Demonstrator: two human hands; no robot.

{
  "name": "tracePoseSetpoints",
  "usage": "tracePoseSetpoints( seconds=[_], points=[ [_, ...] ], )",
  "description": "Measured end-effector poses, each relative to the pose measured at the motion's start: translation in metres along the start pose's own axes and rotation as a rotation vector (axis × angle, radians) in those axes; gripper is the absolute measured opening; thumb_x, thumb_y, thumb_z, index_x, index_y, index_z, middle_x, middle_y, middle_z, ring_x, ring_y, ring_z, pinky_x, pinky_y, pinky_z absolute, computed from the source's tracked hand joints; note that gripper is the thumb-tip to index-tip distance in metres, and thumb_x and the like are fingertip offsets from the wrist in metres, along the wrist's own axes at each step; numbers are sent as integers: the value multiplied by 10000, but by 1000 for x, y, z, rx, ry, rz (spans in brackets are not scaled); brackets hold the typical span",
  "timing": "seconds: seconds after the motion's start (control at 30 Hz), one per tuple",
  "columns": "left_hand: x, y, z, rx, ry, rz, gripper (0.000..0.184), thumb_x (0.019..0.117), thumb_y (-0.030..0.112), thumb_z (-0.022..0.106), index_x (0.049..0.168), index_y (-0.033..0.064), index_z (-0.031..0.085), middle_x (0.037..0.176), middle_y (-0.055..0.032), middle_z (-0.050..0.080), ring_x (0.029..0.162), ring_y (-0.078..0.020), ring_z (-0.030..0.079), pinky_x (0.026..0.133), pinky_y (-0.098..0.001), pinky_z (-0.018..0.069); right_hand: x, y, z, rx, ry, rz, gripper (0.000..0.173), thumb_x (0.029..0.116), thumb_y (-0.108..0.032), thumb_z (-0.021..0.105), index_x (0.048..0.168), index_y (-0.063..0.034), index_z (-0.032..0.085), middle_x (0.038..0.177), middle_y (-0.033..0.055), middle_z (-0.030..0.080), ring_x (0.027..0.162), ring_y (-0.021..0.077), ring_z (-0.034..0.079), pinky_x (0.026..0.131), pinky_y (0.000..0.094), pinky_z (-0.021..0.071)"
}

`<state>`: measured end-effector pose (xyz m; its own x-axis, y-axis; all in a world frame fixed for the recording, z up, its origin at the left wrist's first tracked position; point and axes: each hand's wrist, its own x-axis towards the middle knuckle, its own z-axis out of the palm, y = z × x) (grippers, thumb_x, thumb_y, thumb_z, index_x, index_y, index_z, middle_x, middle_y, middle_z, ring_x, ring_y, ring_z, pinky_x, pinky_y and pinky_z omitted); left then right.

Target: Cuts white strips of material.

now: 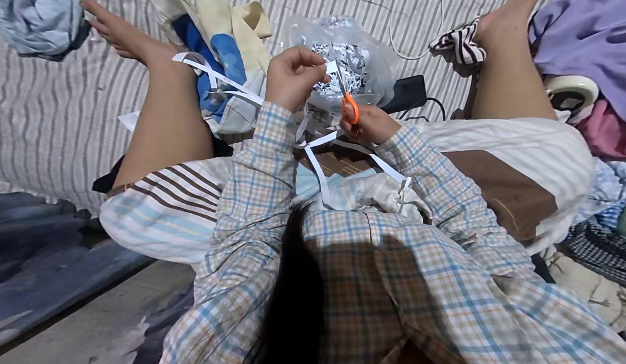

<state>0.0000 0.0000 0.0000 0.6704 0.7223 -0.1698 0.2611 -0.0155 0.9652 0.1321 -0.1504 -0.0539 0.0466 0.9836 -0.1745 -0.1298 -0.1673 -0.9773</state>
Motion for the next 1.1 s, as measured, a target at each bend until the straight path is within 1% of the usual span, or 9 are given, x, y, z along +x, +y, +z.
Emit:
tracePoseSetpoints(
  seconds=[0.03,0.17,0.37,0.5,0.6,0.8,0.9,1.0,1.1],
  points=[
    [-14,-3,-6,10,2,-25,109,945,61,684,1051,58,656,829,71,713,557,34,550,528,-145,446,-5,2,12,10,-3,8,393,1092,-229,330,805,-125,578,679,-110,544,569,-31,484,538,166,417],
    [-14,-2,-6,13,11,-25,104,946,56,679,1047,57,657,830,70,715,564,33,559,530,-146,452,-6,2,11,8,-11,3,394,1094,-228,323,802,-130,569,677,-114,539,566,-36,478,535,162,411],
    [-13,-2,-6,13,2,-27,127,947,69,686,1068,50,654,867,56,715,589,28,571,547,-150,464,-3,2,11,8,-23,62,437,1089,-290,273,802,-133,564,667,-107,546,567,-26,491,534,165,418],
    [-14,-3,-5,3,3,-20,111,951,68,681,1057,49,655,837,61,715,569,31,558,533,-145,448,-6,4,12,-8,-7,3,402,1092,-252,331,814,-118,588,680,-110,537,571,-31,477,538,166,409],
    [-14,-2,-6,20,3,-25,122,953,75,680,1070,52,655,861,63,712,593,30,571,557,-150,465,-6,3,12,-14,8,-5,374,1088,-220,347,820,-114,585,690,-107,539,579,-30,481,548,166,418],
    [-14,-3,-6,12,5,-17,116,948,68,685,1060,51,656,852,58,716,580,27,564,543,-148,455,-4,3,11,-38,-18,54,429,1087,-300,290,826,-122,581,683,-110,534,572,-29,477,543,170,414],
    [-14,-2,-6,-1,-5,-16,114,951,64,678,1060,50,650,853,60,710,581,32,560,547,-147,458,-4,4,11,-32,-29,35,419,1090,-282,297,831,-119,583,690,-110,542,580,-33,485,548,165,419],
    [-14,-2,-5,3,-3,-19,115,953,67,680,1063,50,651,840,62,715,576,32,561,543,-146,455,-6,6,12,-5,-31,-44,373,1080,-238,366,816,-117,599,699,-116,553,584,-45,479,544,157,410],
    [-14,-2,-5,13,7,-19,116,953,70,681,1063,53,652,842,63,715,581,33,569,545,-145,462,-6,4,13,-17,-17,-30,362,1087,-218,365,828,-107,593,701,-109,542,583,-42,474,546,154,408]
  ],
)
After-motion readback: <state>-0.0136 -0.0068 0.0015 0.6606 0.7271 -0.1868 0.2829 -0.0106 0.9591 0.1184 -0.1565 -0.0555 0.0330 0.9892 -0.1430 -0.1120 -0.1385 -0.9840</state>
